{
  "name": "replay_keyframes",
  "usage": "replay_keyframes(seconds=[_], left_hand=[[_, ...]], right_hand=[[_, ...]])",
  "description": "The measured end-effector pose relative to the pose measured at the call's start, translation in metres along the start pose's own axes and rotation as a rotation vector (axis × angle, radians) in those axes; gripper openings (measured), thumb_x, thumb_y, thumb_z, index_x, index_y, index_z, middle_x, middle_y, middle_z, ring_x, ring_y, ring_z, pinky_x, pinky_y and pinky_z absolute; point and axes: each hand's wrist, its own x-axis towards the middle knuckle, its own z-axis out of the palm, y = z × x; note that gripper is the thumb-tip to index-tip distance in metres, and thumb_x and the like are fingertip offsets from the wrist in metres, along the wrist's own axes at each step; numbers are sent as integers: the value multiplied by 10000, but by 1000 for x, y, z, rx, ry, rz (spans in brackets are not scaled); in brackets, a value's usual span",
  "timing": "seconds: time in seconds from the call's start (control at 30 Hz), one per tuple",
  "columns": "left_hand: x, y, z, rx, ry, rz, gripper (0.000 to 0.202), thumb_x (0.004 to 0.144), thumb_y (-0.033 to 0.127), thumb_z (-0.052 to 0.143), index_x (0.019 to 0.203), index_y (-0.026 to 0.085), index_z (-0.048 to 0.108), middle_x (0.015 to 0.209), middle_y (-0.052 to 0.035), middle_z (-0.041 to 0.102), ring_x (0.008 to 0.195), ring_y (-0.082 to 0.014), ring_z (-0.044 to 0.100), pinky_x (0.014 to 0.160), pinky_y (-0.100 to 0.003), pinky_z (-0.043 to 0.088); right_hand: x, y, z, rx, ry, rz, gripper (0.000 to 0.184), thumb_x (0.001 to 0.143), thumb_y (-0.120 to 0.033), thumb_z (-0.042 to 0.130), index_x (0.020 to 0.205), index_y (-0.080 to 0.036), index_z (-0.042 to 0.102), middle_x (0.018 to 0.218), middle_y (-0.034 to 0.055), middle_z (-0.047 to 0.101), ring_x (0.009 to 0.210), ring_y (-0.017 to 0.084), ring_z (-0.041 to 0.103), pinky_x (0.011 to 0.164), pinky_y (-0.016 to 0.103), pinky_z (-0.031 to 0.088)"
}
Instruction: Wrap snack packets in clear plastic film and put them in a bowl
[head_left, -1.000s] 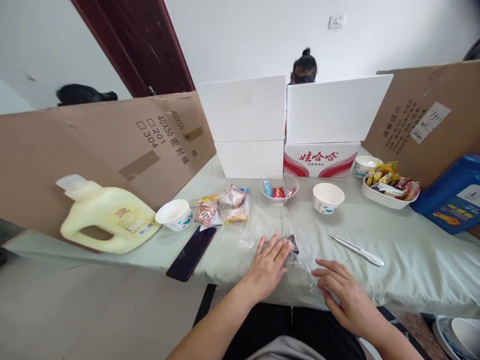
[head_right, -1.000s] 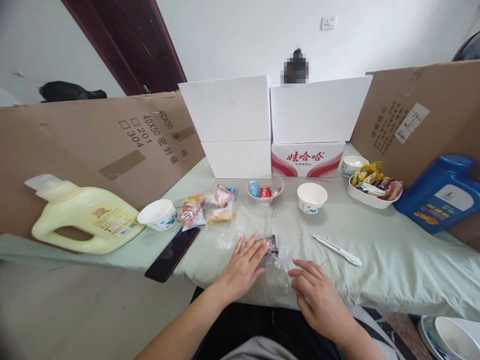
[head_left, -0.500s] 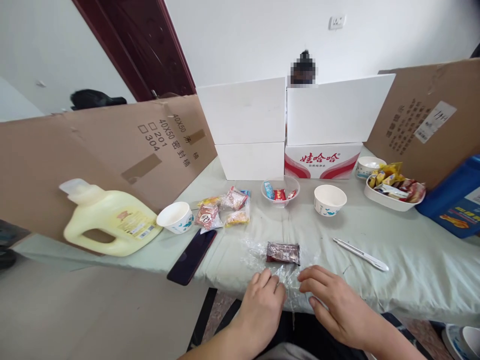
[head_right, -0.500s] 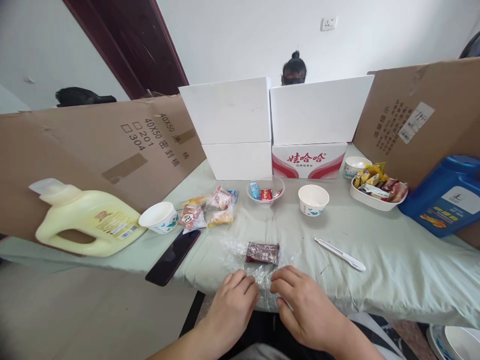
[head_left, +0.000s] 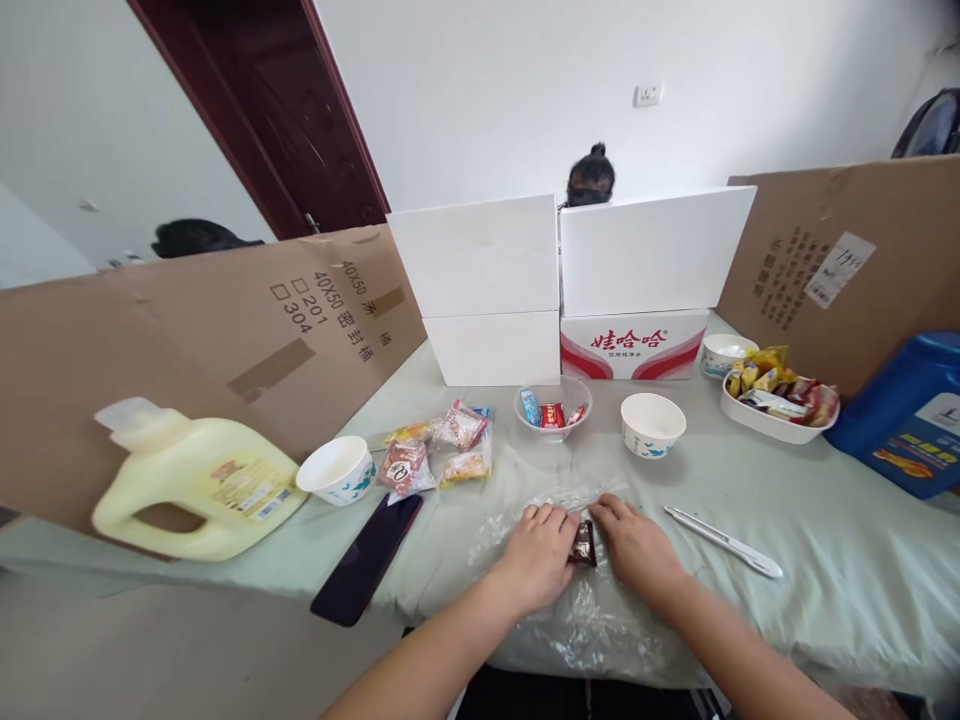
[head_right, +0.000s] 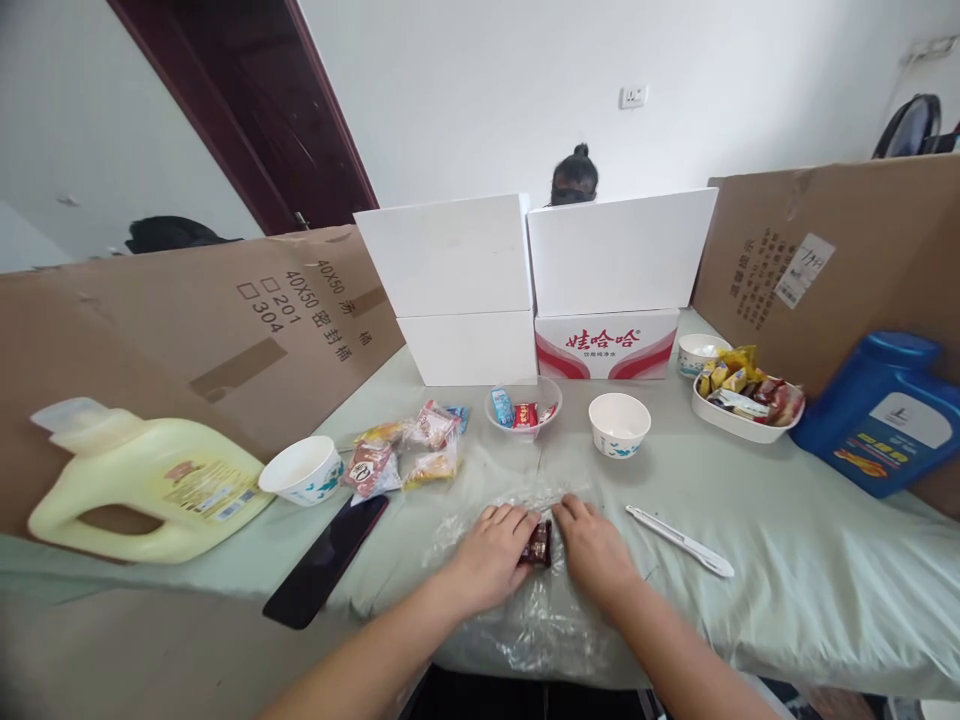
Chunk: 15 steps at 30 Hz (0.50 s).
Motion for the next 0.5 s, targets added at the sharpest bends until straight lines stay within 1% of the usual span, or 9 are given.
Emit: replay_keyframes(seconds=[0.07, 0.13, 0.2, 0.27, 0.33, 0.37, 0.43, 0.47, 0.5], left_hand=[[-1, -6, 0, -34, -31, -36, 468, 733, 279, 692, 1169, 156, 574, 1108, -118, 613, 1065, -309, 547, 979, -470, 401], [-3, -13, -6, -104, -105, -27, 447, 650, 312, 752, 1053, 170, 622, 1048, -100, 619, 1025, -309, 563, 951, -456, 428], [-2, -23, -17, -235, -192, 21, 474, 568, 318, 806, 992, 190, 638, 1003, -68, 621, 970, -283, 585, 891, -401, 471], [4, -35, -33, -422, -218, 30, 505, 541, 304, 823, 1001, 207, 636, 1000, -39, 623, 914, -241, 603, 826, -340, 497], [22, -50, -51, -649, -146, -19, 491, 579, 285, 803, 1028, 205, 623, 985, -29, 636, 864, -207, 616, 771, -306, 507], [35, -58, -60, -762, -76, -57, 467, 609, 272, 784, 1037, 197, 614, 963, -28, 645, 841, -197, 622, 749, -299, 510], [71, -75, -77, -929, 88, -124, 402, 673, 249, 741, 1039, 174, 592, 889, -27, 662, 795, -184, 633, 704, -289, 513], [93, -83, -83, -942, 173, -171, 363, 698, 242, 724, 1025, 167, 584, 869, -26, 666, 779, -180, 639, 694, -288, 513], [115, -91, -89, -881, 253, -220, 330, 723, 227, 706, 1019, 159, 576, 874, -32, 670, 786, -178, 643, 704, -288, 513]], right_hand=[[-2, 3, 9, -9, 56, 0, 442, 838, -43, 417, 1223, -161, 600, 1245, 112, 603, 1066, 210, 593, 902, 310, 456], [-4, 6, 16, -24, 88, -6, 423, 855, -58, 418, 1222, -157, 604, 1234, 110, 610, 1058, 213, 592, 910, 313, 461], [-5, 7, 20, -37, 101, -15, 426, 850, -52, 420, 1215, -157, 614, 1218, 105, 621, 1039, 212, 599, 914, 316, 467], [-5, 8, 24, -44, 123, -26, 437, 837, -42, 425, 1210, -160, 620, 1220, 104, 623, 1037, 214, 602, 924, 323, 470], [-5, 8, 27, -53, 150, -31, 451, 824, -34, 426, 1208, -166, 624, 1232, 104, 622, 1044, 215, 602, 927, 327, 473], [-4, 8, 28, -57, 161, -29, 460, 820, -29, 423, 1209, -170, 624, 1238, 103, 621, 1052, 214, 600, 930, 327, 473], [-4, 9, 31, -56, 168, -20, 477, 811, -19, 413, 1207, -179, 626, 1240, 94, 623, 1058, 207, 600, 927, 320, 477], [-4, 10, 32, -51, 165, -16, 483, 809, -16, 411, 1207, -183, 627, 1240, 88, 625, 1057, 202, 602, 924, 314, 479], [-4, 11, 33, -42, 160, -15, 487, 805, -15, 410, 1207, -184, 628, 1241, 84, 625, 1057, 198, 603, 923, 307, 481]])
